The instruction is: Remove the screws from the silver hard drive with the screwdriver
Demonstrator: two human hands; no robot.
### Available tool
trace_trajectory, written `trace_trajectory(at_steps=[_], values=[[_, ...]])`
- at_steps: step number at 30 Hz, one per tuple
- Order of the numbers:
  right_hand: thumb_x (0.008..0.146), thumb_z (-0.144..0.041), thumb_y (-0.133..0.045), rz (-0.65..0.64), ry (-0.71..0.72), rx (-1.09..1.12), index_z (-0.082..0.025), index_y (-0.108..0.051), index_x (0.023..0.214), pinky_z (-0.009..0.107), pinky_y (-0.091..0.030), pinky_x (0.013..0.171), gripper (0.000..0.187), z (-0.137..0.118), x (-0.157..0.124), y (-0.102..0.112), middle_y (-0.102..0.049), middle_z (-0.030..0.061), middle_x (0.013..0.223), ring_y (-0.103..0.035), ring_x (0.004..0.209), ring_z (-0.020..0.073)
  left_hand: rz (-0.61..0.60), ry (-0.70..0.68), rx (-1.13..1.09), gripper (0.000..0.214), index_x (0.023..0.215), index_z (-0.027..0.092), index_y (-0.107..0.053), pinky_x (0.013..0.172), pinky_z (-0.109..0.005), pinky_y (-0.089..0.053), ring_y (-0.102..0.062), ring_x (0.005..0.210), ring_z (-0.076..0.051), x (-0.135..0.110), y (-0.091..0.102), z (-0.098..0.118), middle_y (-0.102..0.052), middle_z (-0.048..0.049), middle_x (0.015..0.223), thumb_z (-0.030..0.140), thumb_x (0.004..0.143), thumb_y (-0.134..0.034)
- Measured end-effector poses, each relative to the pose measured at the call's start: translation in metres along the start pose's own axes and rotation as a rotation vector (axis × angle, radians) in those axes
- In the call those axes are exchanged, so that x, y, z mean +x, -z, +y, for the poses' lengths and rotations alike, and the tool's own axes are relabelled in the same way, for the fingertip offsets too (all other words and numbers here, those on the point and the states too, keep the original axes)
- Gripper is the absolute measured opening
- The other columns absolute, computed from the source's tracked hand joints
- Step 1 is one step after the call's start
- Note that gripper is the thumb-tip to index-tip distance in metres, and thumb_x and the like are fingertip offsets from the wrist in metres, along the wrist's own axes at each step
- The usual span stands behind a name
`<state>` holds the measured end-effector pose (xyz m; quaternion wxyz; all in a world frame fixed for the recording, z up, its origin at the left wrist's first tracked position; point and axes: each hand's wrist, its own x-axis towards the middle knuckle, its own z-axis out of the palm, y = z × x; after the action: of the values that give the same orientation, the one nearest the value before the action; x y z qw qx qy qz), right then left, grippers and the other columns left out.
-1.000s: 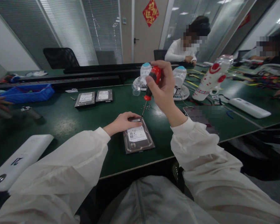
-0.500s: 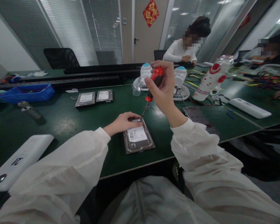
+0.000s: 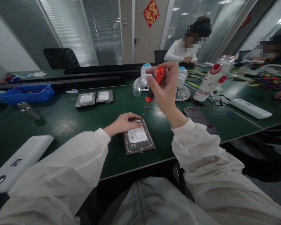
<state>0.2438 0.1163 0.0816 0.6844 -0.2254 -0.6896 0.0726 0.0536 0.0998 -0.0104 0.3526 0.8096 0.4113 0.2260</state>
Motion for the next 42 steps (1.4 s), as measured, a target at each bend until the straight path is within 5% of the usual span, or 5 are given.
trace_trajectory(at_steps=[13, 19, 24, 36, 42], values=[[0.096, -0.055, -0.045, -0.145, 0.040, 0.048, -0.035, -0.057, 0.129, 0.041, -0.052, 0.107, 0.040, 0.000, 0.002, 0.006, -0.065, 0.0008, 0.130, -0.063, 0.122, 0.0206, -0.012, 0.011, -0.007, 0.058, 0.124, 0.028, -0.069, 0.093, -0.041, -0.052, -0.065, 0.108, -0.027, 0.000, 0.000, 0.000, -0.068, -0.0061, 0.122, 0.062, 0.077, -0.070], [0.083, -0.062, -0.064, -0.044, 0.042, -0.108, -0.032, -0.062, 0.111, 0.044, -0.055, 0.100, 0.042, 0.001, 0.003, 0.008, -0.063, 0.0035, 0.113, -0.062, 0.106, 0.0225, -0.014, 0.014, 0.007, 0.057, 0.122, 0.028, -0.070, 0.096, -0.042, -0.050, -0.064, 0.110, -0.027, -0.002, 0.002, 0.004, -0.068, -0.0054, 0.122, 0.062, 0.076, -0.070], [0.092, -0.066, -0.043, -0.107, 0.083, -0.047, -0.039, -0.064, 0.119, 0.046, -0.047, 0.111, 0.044, -0.003, 0.006, 0.012, -0.064, 0.0021, 0.121, -0.057, 0.122, 0.0245, -0.019, 0.016, -0.006, 0.058, 0.124, 0.028, -0.069, 0.094, -0.041, -0.052, -0.064, 0.111, -0.027, -0.001, 0.001, 0.002, -0.067, -0.0055, 0.124, 0.062, 0.077, -0.069], [0.093, -0.064, -0.041, -0.101, 0.091, -0.086, -0.039, -0.061, 0.127, 0.044, -0.047, 0.110, 0.047, 0.001, 0.007, 0.013, -0.067, 0.0004, 0.121, -0.059, 0.119, 0.0227, -0.003, 0.011, -0.014, 0.058, 0.123, 0.026, -0.070, 0.095, -0.041, -0.052, -0.066, 0.109, -0.027, -0.002, 0.000, 0.003, -0.069, -0.0060, 0.122, 0.061, 0.076, -0.071], [0.084, -0.057, -0.064, -0.044, 0.050, -0.078, -0.035, -0.061, 0.123, 0.041, -0.058, 0.091, 0.044, 0.006, 0.003, 0.009, -0.064, 0.0025, 0.119, -0.063, 0.106, 0.0221, 0.005, -0.003, -0.022, 0.057, 0.122, 0.027, -0.071, 0.098, -0.040, -0.051, -0.065, 0.111, -0.027, -0.002, -0.001, 0.002, -0.068, -0.0059, 0.123, 0.061, 0.076, -0.071]])
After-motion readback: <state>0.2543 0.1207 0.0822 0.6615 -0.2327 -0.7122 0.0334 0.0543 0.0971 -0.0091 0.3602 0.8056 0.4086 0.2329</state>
